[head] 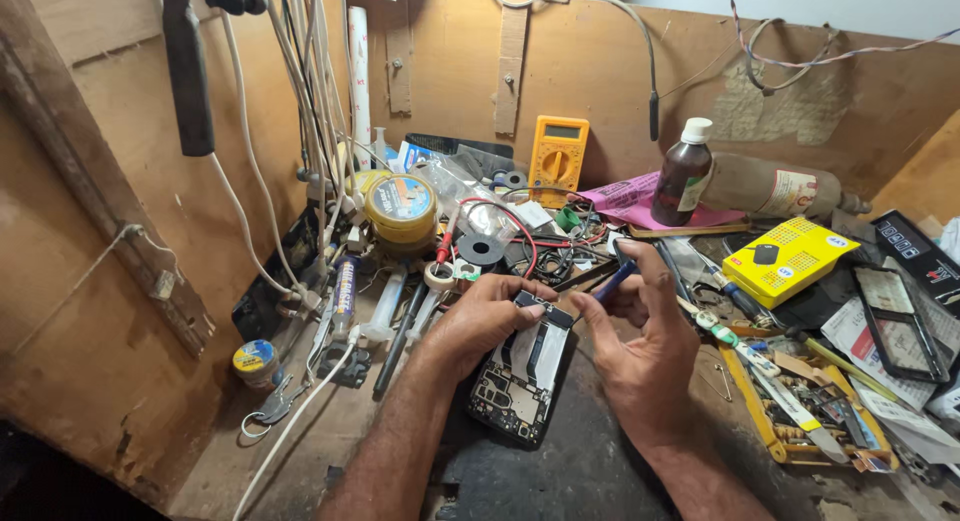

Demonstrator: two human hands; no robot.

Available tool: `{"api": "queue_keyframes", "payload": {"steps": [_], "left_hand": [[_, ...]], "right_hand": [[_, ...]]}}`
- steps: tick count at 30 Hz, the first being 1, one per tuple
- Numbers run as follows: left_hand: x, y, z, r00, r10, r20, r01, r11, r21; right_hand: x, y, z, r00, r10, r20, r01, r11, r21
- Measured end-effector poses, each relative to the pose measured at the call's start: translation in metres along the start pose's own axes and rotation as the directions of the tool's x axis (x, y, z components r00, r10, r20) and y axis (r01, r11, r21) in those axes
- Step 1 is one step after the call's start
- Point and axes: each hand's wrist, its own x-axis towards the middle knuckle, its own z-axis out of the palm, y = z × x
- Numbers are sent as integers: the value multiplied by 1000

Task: The person uses a small screwdriver to remove screws from a disassembled mobile phone chassis on a cluttered workbench. They then detach a small internal component and set it aside.

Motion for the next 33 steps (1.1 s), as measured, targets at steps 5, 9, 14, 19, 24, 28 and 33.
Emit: {"api": "queue_keyframes", "payload": {"steps": [5,9,14,19,24,28,33], "left_hand": [[4,-3,3,1000,3,0,-3,1000,-18],[9,2,4,1000,-21,-12,21,1000,-9],[10,3,0,998,-52,-27,52,998,-26],[15,3,-5,999,-38,25,40,996,-84],[21,0,-14,996,63,59,-60,997,-48],[26,-6,-14,999,-30,14,29,999,22],[28,-3,-12,997,-68,25,68,998,-12]], "right_hand": [[3,5,-2,999,51,-3,-51,999,-5],[7,12,-7,992,124,-14,-125,990,-66],[8,19,-3,990,122,66,-128,988,89],[10,20,1,981,144,132,-172,959,227],[17,23,5,992,95,77,-106,983,153],[13,28,6,990,138,16,-138,989,56],[8,25,4,986,141,91,-156,970,188]]}}
